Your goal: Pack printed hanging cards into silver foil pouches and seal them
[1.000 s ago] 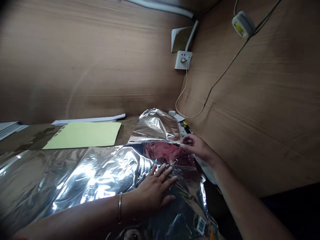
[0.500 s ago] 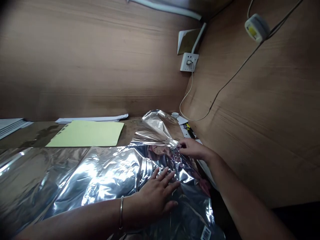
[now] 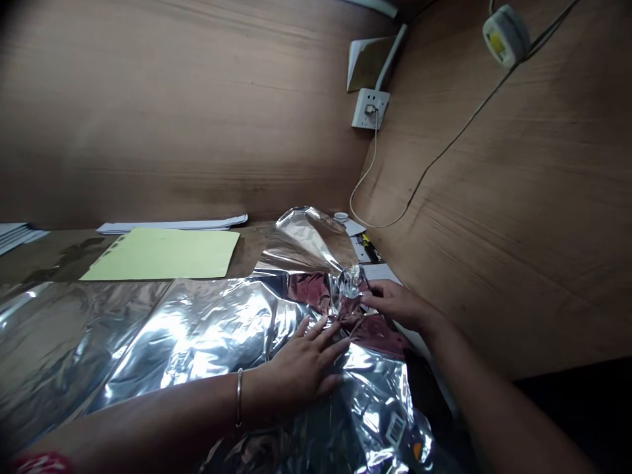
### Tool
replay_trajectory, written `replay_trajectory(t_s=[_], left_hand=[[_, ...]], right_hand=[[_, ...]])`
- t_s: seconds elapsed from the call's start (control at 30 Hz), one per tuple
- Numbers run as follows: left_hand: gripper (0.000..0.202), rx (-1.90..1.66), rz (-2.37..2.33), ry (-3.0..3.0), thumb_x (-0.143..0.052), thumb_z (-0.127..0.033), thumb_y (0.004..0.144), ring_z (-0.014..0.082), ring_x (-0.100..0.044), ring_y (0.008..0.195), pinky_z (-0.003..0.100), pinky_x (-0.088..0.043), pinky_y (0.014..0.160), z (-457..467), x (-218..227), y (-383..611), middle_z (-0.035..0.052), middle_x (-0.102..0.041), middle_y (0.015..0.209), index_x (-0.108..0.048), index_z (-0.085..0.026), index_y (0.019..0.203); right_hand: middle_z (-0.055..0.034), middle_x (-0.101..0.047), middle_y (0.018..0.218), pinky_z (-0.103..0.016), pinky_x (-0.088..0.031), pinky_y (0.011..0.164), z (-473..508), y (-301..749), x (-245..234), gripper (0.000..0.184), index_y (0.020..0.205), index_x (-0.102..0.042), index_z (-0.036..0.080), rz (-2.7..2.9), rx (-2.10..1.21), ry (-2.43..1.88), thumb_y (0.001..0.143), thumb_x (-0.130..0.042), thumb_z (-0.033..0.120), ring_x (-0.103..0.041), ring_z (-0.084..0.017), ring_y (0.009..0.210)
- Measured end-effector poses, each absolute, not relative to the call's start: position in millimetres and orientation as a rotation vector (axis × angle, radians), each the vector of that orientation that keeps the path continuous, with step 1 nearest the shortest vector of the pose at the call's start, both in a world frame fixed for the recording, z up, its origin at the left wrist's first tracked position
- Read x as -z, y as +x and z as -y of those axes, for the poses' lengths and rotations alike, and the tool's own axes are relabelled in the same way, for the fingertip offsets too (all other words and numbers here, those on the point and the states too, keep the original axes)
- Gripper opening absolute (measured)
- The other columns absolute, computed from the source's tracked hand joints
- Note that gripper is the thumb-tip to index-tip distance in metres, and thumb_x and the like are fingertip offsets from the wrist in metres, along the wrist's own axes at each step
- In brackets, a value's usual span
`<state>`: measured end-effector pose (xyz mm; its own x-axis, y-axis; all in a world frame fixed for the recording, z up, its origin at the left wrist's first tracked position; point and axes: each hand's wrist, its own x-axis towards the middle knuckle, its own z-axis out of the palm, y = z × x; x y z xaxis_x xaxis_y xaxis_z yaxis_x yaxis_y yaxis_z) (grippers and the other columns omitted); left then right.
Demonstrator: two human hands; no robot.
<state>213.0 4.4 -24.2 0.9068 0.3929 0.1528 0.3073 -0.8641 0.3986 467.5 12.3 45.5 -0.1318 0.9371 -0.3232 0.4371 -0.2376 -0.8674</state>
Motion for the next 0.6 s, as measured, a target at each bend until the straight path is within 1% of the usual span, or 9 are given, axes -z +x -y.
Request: replay_trajectory(t_s=[0.07,0.13,0.2,0.27,0.33,0.4,0.47,0.53,0.6], left_hand=[[0.061,-0.340,-0.525,2.712,-0.031,-0.056,0.099,0.0338,-0.013,0.147,0.062,-0.011,0.115,-3.6,26.2,213.0,0.0124,-0.023,0.158,-0.033,-0.022,0.149],[0.061,-0.352,-0.517,2.722,-0.030,-0.057,0.098,0.0336,-0.014,0.147,0.062,-0.011,0.115,-3.7,29.8,213.9,0.0128,-0.024,0.158,-0.036,-0.021,0.147],[0.060,-0.358,-0.509,2.734,-0.032,-0.057,0.098,0.0341,-0.014,0.147,0.062,-0.012,0.115,-5.0,32.4,215.8,0.0130,-0.023,0.158,-0.037,-0.021,0.147],[0.061,-0.353,-0.501,2.743,-0.040,-0.055,0.096,0.0358,-0.016,0.146,0.063,-0.016,0.114,-6.6,30.3,217.3,0.0122,-0.022,0.159,-0.035,-0.022,0.147],[0.064,-0.372,-0.481,2.730,-0.048,-0.052,0.093,0.0361,-0.019,0.144,0.059,-0.021,0.113,-6.5,20.9,215.2,0.0106,-0.023,0.159,-0.033,-0.023,0.148],[0.062,-0.417,-0.477,2.682,-0.052,-0.048,0.092,0.0327,-0.028,0.140,0.051,-0.029,0.113,-3.0,5.9,206.3,0.0103,-0.029,0.155,-0.035,-0.022,0.146],[0.051,-0.444,-0.540,2.623,-0.051,-0.041,0.094,0.0286,-0.041,0.129,0.043,-0.038,0.107,4.0,-7.9,190.0,0.0116,-0.042,0.145,-0.043,-0.019,0.139],[0.047,-0.381,-0.608,2.602,-0.056,-0.037,0.091,0.0280,-0.050,0.116,0.041,-0.046,0.098,13.4,-13.2,168.8,0.0127,-0.052,0.133,-0.049,-0.017,0.133],[0.052,-0.279,-0.617,2.630,-0.063,-0.036,0.085,0.0305,-0.051,0.113,0.044,-0.048,0.094,23.1,-7.5,148.1,0.0132,-0.055,0.128,-0.051,-0.017,0.131]], right_hand=[[-0.0060,-0.072,0.090,-0.034,-0.052,0.078,-4.8,467.3,-39.4,0.048,0.098,-0.069,0.018,1.498,-1.397,-1.670,0.072,-0.069,0.058,-0.067,-0.025,0.086],[-0.0065,-0.072,0.081,-0.034,-0.053,0.069,6.3,470.1,-34.5,0.045,0.092,-0.070,0.016,1.481,-1.469,-1.725,0.069,-0.073,0.055,-0.067,-0.025,0.076],[-0.0059,-0.071,0.076,-0.033,-0.052,0.064,17.2,472.8,-34.4,0.039,0.085,-0.070,0.015,1.478,-1.512,-1.770,0.068,-0.077,0.050,-0.066,-0.025,0.070],[-0.0053,-0.072,0.080,-0.033,-0.053,0.067,24.7,472.9,-38.6,0.037,0.086,-0.070,0.016,1.482,-1.492,-1.773,0.070,-0.076,0.049,-0.067,-0.025,0.074],[-0.0064,-0.072,0.087,-0.034,-0.053,0.075,29.0,471.2,-43.4,0.041,0.093,-0.070,0.017,1.422,-1.459,-1.723,0.071,-0.075,0.051,-0.068,-0.026,0.083],[-0.0095,-0.072,0.097,-0.037,-0.053,0.081,33.7,470.6,-44.2,0.049,0.103,-0.068,0.017,1.295,-1.500,-1.656,0.071,-0.074,0.054,-0.068,-0.028,0.090],[-0.0129,-0.071,0.104,-0.040,-0.053,0.083,43.4,472.6,-38.9,0.055,0.107,-0.067,0.016,1.179,-1.600,-1.611,0.070,-0.074,0.057,-0.067,-0.030,0.094],[-0.0144,-0.070,0.110,-0.041,-0.053,0.083,60.0,475.6,-29.8,0.056,0.109,-0.067,0.016,1.162,-1.722,-1.601,0.070,-0.074,0.056,-0.067,-0.031,0.097],[-0.0147,-0.070,0.110,-0.041,-0.054,0.081,80.4,476.5,-21.4,0.053,0.108,-0.069,0.017,1.227,-1.740,-1.678,0.071,-0.072,0.055,-0.067,-0.032,0.096]])
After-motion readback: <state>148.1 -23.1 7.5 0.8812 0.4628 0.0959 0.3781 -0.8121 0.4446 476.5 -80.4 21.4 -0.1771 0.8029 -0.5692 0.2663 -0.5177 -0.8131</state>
